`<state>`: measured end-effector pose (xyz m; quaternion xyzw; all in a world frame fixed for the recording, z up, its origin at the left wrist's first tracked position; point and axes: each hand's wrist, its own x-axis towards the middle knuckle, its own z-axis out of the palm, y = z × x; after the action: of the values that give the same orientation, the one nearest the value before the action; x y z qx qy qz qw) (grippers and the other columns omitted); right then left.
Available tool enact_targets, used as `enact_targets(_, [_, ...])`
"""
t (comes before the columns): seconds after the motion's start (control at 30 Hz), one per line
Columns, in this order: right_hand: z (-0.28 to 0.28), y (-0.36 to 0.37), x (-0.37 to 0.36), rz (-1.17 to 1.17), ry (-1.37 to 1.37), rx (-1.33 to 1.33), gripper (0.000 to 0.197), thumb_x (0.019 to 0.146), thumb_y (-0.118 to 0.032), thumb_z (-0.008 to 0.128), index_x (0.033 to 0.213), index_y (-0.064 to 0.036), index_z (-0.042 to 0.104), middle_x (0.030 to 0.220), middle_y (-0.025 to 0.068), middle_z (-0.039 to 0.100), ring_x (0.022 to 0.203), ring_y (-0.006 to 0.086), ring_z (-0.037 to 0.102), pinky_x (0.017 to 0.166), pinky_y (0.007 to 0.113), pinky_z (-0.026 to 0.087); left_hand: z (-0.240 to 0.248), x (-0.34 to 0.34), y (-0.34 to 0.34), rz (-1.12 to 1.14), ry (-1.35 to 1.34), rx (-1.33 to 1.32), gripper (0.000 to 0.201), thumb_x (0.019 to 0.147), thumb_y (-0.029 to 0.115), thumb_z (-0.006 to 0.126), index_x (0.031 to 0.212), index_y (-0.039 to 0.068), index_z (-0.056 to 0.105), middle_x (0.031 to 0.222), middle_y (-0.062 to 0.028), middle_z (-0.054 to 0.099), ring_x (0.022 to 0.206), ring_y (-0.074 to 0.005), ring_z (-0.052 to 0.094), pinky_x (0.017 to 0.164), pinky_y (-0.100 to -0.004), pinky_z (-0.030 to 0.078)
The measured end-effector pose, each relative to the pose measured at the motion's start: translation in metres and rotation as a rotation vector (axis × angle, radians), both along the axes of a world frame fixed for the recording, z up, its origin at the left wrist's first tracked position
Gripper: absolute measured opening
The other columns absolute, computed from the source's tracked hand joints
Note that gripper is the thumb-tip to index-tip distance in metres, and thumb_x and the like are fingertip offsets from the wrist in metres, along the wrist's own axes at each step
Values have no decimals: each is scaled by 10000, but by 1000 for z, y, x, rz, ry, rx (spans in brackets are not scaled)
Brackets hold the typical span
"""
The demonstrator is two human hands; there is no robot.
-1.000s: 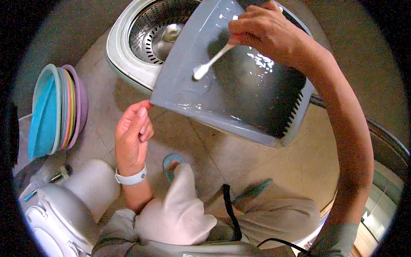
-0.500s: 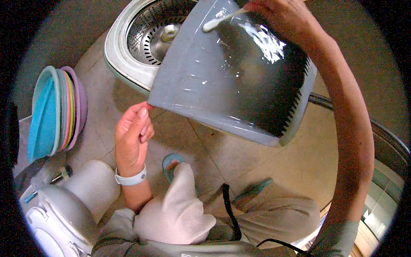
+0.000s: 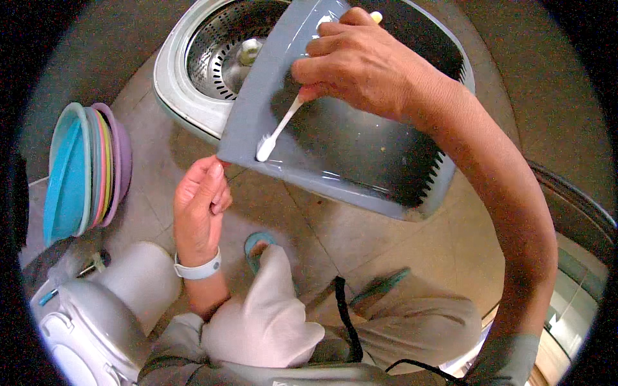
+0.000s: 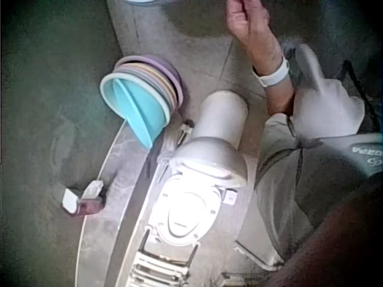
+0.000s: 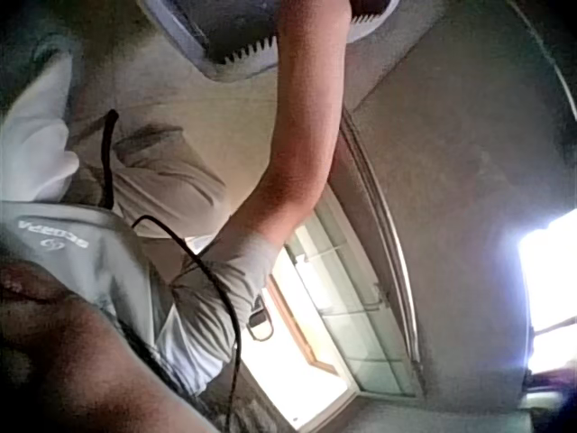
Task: The person retrieves a toothbrush from the sink area and uses it to scrub the inside of a gray dustpan held over a washing machine. They repeatedly brush the dustpan's surface and the metal handle, then rinse the toothbrush under running water.
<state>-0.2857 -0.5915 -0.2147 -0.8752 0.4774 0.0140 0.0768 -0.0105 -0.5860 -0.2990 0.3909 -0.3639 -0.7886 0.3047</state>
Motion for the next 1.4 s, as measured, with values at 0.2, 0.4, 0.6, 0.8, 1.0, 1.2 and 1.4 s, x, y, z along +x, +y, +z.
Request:
enact_targets(0.2, [-1, -11, -30, -99, -93, -79, 62, 823, -174, 621, 820, -116, 600, 789, 61, 567, 831, 254, 548, 746, 402, 356, 1, 1, 1, 1, -23, -24, 176, 923, 141, 554, 1038, 12, 585, 640, 58, 407, 533, -20, 316, 478, -186, 257])
enact_targets(0.4, [7, 3, -16, -36, 24, 41, 145, 851, -254, 590, 791, -132, 539, 701, 24, 503, 745, 199, 514, 759, 361, 320, 1, -1, 1, 11, -30, -25, 182, 918, 146, 562, 1035, 9, 585, 636, 59, 405, 529, -18, 314, 477, -189, 251])
enact_targets(0.6, [35, 8, -29, 127, 274, 151, 199, 842, -267, 591, 713, -130, 526, 707, 23, 498, 778, 199, 517, 772, 370, 333, 3, 2, 0, 2, -28, -16, 195, 913, 148, 570, 1043, 3, 586, 630, 61, 403, 523, -20, 313, 477, -187, 251])
enact_targets(0.8, [31, 11, -14, 112, 351, 148, 190, 833, -294, 584, 736, -134, 554, 755, 13, 532, 838, 195, 514, 804, 370, 330, 4, 1, 1, -4, -24, -10, 199, 913, 141, 569, 1056, 3, 585, 634, 63, 404, 528, -19, 312, 476, -186, 250])
enact_targets(1.0, [37, -9, 5, 215, 173, 187, 206, 828, -304, 589, 731, -127, 553, 727, 8, 527, 812, 187, 515, 806, 362, 319, 5, 2, 0, -5, -14, -5, 192, 913, 139, 571, 1052, 6, 584, 633, 64, 403, 534, -19, 312, 477, -186, 248])
enact_targets(1.2, [45, -20, 18, 208, 72, -15, 185, 812, -284, 618, 732, -125, 568, 710, 6, 521, 785, 181, 504, 795, 359, 306, 5, 4, 2, 5, -11, -23, 196, 914, 150, 578, 1040, 1, 596, 648, 75, 428, 535, -11, 297, 477, -189, 230])
enact_targets(1.4, [22, -27, 11, 176, -98, -37, 147, 806, -243, 636, 738, -125, 580, 657, 4, 493, 755, 183, 485, 785, 365, 292, 4, 3, 1, 4, -5, 10, 165, 909, 125, 574, 1027, 10, 584, 635, 55, 427, 529, -25, 322, 478, -192, 257])
